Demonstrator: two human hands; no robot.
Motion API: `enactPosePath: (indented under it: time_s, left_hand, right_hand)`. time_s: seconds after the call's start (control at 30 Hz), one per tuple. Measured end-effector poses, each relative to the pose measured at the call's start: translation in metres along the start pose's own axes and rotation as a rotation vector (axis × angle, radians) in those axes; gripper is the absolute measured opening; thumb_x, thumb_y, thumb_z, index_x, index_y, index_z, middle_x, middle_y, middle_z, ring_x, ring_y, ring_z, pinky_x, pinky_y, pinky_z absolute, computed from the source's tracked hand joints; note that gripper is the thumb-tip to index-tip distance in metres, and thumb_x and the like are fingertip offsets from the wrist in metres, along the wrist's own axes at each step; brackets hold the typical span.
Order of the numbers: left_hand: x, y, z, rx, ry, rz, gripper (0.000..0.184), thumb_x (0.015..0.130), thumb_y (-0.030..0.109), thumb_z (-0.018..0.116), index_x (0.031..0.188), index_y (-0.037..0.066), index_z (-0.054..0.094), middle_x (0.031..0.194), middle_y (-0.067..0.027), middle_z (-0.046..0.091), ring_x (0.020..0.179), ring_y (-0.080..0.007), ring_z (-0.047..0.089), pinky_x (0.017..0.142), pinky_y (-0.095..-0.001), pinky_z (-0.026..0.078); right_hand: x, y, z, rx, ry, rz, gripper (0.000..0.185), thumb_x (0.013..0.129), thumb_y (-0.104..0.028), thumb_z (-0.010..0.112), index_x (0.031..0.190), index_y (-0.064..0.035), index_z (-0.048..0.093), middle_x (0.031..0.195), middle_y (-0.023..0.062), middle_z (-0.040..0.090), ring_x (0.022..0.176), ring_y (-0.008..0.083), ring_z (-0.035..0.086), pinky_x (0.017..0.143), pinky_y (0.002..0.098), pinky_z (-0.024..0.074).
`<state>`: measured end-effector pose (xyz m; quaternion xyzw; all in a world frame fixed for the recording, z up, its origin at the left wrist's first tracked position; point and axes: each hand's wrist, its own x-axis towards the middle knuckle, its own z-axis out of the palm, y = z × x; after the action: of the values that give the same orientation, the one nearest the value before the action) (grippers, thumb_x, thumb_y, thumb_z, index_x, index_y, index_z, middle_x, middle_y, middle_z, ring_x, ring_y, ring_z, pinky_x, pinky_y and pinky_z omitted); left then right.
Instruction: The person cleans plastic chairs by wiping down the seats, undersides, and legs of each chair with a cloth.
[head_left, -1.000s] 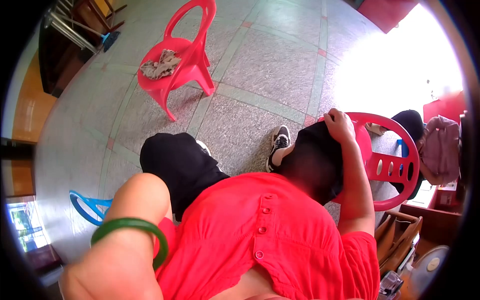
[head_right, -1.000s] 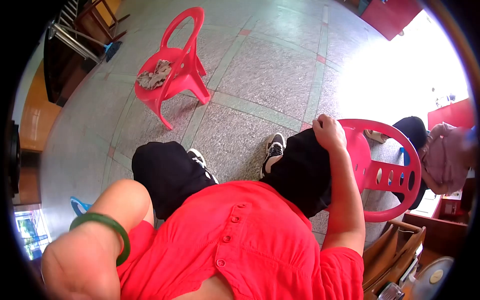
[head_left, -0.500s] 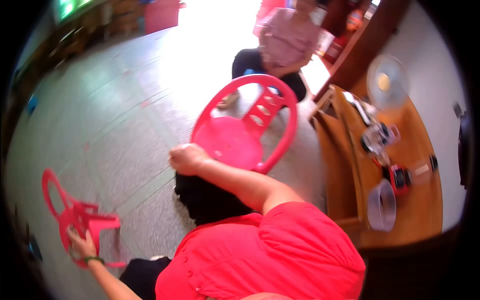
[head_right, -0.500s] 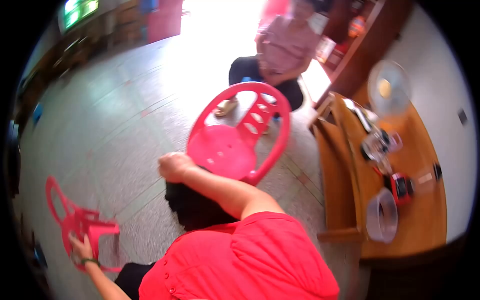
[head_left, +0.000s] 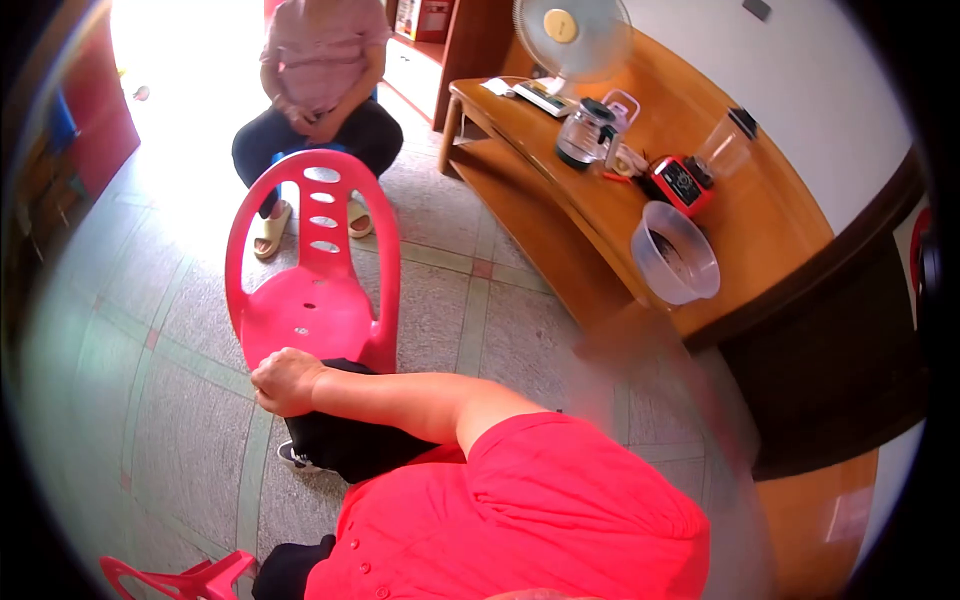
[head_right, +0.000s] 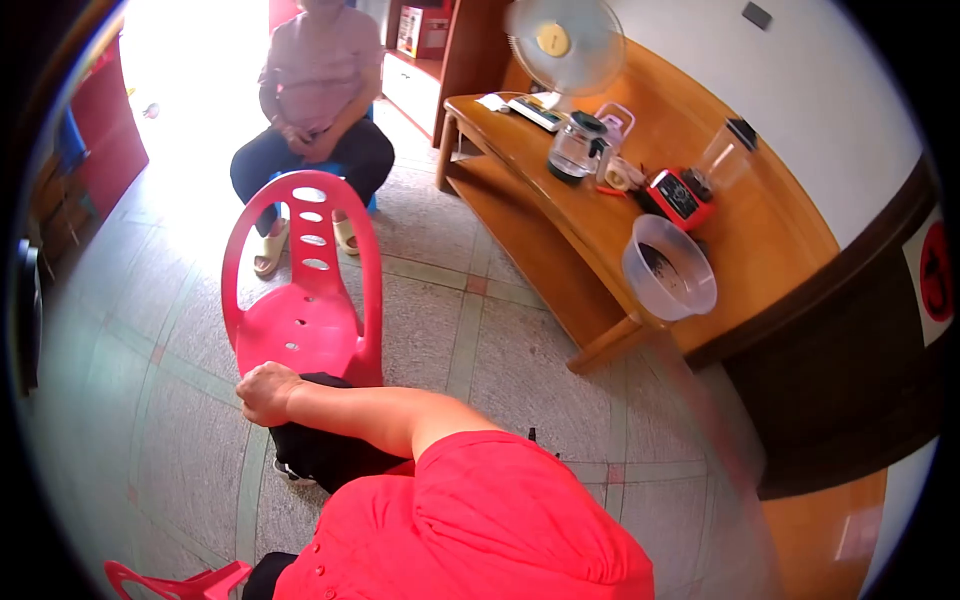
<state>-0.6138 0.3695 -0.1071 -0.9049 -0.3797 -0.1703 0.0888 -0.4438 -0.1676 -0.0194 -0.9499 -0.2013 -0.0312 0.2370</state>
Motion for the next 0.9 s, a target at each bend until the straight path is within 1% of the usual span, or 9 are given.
enactPosePath:
  time_s: [0.07,0.17,0.33,0.4,0.47,0.6,0.77,0.87,0.9]
  left_hand:
    - [0.010,0.019,0.032,-0.076,-0.095,-0.138,0.047,0.077,0.042,0.055,0.069,-0.003,0.063,0.070,-0.0265,0.064,0.069,-0.0426,0.063,0.065,-0.0529,0.049]
    - [0.026,0.046,0.083,-0.301,-0.051,-0.067,0.047,0.076,0.044,0.055,0.073,-0.002,0.066,0.072,-0.0263,0.064,0.069,-0.0422,0.064,0.067,-0.0526,0.051]
    - [0.032,0.126,0.078,-0.622,-0.274,0.149,0.040,0.082,0.030,0.061,0.089,-0.009,0.063,0.084,-0.0289,0.064,0.081,-0.0422,0.062,0.072,-0.0493,0.048]
    - [0.010,0.170,0.043,-0.623,-0.188,0.245,0.048,0.082,0.038,0.060,0.077,-0.009,0.063,0.069,-0.0277,0.062,0.066,-0.0436,0.061,0.059,-0.0518,0.044]
    - [0.005,0.201,0.039,-0.537,-0.257,0.228,0.054,0.077,0.045,0.065,0.071,-0.009,0.062,0.071,-0.0290,0.062,0.070,-0.0434,0.062,0.063,-0.0514,0.045]
    - [-0.024,0.259,0.007,-0.551,-0.336,0.305,0.056,0.074,0.041,0.071,0.097,-0.008,0.058,0.091,-0.0321,0.062,0.087,-0.0455,0.060,0.077,-0.0498,0.047]
    - [-0.058,0.283,-0.031,-0.746,-0.428,0.399,0.078,0.076,0.031,0.072,0.133,-0.005,0.032,0.130,-0.0305,0.043,0.121,-0.0421,0.045,0.101,-0.0433,0.038]
    - [-0.061,0.256,-0.039,-0.862,-0.527,0.470,0.070,0.079,0.026,0.070,0.133,-0.001,0.036,0.126,-0.0214,0.048,0.111,-0.0331,0.052,0.096,-0.0391,0.040]
    - [-0.064,0.243,-0.037,-0.888,-0.489,0.466,0.057,0.079,0.025,0.070,0.124,0.000,0.046,0.120,-0.0184,0.052,0.102,-0.0287,0.055,0.092,-0.0373,0.043]
  right_hand:
    - [-0.002,0.008,-0.003,0.030,0.026,0.011,0.025,0.076,-0.024,0.051,0.074,-0.0013,0.062,0.080,0.0168,0.064,0.081,0.0325,0.063,0.075,0.0418,0.0491]
    - [-0.002,0.012,-0.001,0.023,0.029,0.024,0.025,0.077,-0.024,0.051,0.074,-0.0015,0.063,0.080,0.0165,0.064,0.081,0.0323,0.063,0.075,0.0419,0.0491]
    - [-0.006,0.021,-0.004,0.030,0.004,0.016,0.026,0.077,-0.026,0.053,0.076,-0.0022,0.063,0.083,0.0171,0.065,0.083,0.0318,0.064,0.076,0.0415,0.0493]
    - [-0.006,0.027,-0.003,0.063,0.029,0.013,0.026,0.076,-0.026,0.054,0.077,-0.0020,0.064,0.083,0.0180,0.065,0.083,0.0325,0.064,0.075,0.0417,0.0500]
    - [-0.008,0.030,-0.010,0.060,0.025,0.021,0.027,0.075,-0.023,0.052,0.083,-0.0010,0.066,0.087,0.0190,0.066,0.085,0.0325,0.065,0.076,0.0421,0.0509]
    - [-0.005,0.037,-0.010,0.028,-0.025,0.035,0.029,0.079,-0.025,0.050,0.085,-0.0004,0.065,0.091,0.0187,0.066,0.087,0.0319,0.065,0.078,0.0432,0.0505]
    - [-0.009,0.034,-0.015,0.013,0.000,0.046,0.030,0.082,-0.028,0.049,0.084,-0.0023,0.064,0.090,0.0181,0.066,0.087,0.0322,0.064,0.079,0.0427,0.0496]
    - [-0.006,0.030,-0.016,-0.009,-0.040,0.062,0.029,0.081,-0.026,0.050,0.088,-0.0034,0.066,0.095,0.0180,0.066,0.091,0.0312,0.064,0.082,0.0415,0.0496]
    - [-0.005,0.030,-0.014,-0.012,-0.041,0.078,0.030,0.083,-0.028,0.048,0.088,-0.0039,0.065,0.094,0.0174,0.065,0.092,0.0318,0.063,0.083,0.0432,0.0485]
